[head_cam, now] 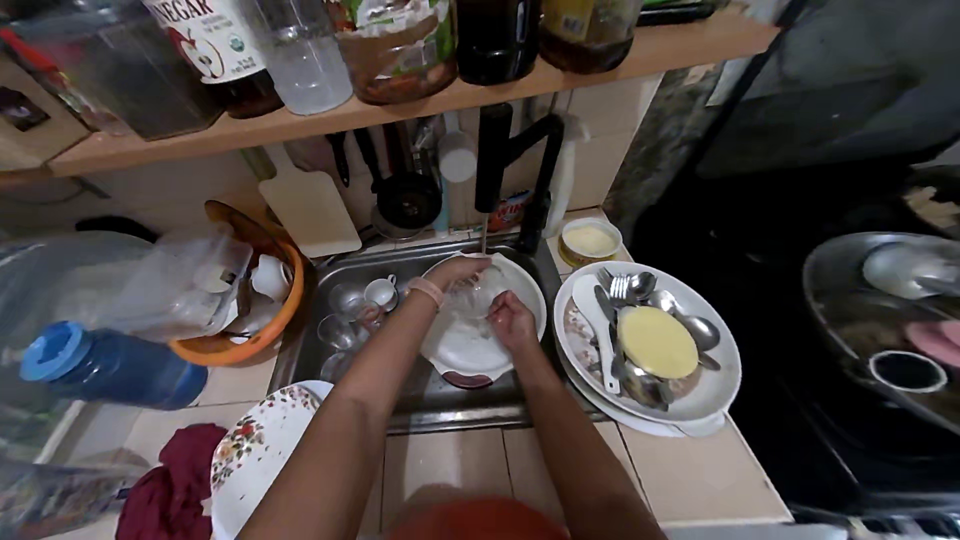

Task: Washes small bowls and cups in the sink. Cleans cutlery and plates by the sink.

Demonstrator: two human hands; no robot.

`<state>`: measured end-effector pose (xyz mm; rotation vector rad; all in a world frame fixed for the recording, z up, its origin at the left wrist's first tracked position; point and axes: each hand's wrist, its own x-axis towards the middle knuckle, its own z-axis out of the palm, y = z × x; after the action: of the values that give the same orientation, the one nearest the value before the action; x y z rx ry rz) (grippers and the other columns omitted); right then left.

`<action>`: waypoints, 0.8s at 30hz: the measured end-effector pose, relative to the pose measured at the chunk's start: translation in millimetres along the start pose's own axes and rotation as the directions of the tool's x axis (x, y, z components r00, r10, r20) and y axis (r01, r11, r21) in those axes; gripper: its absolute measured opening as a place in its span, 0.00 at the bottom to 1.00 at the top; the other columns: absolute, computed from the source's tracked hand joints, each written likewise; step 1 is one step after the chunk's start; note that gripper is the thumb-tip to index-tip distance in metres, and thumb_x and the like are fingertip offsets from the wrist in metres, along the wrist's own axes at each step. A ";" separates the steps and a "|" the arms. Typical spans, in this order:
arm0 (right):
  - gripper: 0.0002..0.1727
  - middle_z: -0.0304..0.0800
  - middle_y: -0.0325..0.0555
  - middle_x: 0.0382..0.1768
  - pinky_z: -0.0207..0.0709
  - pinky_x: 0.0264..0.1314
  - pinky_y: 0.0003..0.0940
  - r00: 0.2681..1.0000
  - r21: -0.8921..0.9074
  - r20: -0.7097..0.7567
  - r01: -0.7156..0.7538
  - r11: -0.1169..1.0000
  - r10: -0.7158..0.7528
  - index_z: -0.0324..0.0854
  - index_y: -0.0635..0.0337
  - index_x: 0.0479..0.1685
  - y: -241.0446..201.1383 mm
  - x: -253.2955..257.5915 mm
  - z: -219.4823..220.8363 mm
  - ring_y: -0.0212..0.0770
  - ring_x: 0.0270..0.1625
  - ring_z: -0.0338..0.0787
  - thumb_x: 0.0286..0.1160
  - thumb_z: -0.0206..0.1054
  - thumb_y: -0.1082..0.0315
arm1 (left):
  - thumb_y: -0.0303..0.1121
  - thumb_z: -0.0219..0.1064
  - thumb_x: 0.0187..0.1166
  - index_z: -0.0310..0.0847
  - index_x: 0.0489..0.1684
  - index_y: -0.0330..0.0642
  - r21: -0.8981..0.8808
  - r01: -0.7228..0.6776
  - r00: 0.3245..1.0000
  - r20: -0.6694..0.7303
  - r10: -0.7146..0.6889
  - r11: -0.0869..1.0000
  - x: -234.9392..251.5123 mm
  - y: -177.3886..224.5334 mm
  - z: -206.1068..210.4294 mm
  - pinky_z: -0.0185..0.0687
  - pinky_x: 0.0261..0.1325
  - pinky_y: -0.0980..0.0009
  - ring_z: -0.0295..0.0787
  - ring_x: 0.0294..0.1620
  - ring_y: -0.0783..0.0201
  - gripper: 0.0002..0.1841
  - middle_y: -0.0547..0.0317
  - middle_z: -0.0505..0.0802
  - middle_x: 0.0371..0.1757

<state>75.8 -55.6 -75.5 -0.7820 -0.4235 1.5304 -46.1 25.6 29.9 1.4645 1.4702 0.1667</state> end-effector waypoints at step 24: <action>0.32 0.85 0.51 0.58 0.81 0.60 0.53 0.937 0.035 -0.120 -0.327 0.944 0.329 0.73 0.54 0.70 -9.7 30.3 16.4 0.49 0.59 0.86 0.88 0.47 0.37 | 0.30 0.77 0.73 0.81 0.73 0.34 0.719 -0.692 0.603 0.530 0.596 0.062 13.9 -56.3 4.8 0.43 0.95 0.49 0.61 0.91 0.41 0.27 0.38 0.75 0.84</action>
<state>72.5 -21.7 -64.3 -0.9676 -0.1937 1.7796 -77.1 20.1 -19.1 2.9834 0.5705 -0.2196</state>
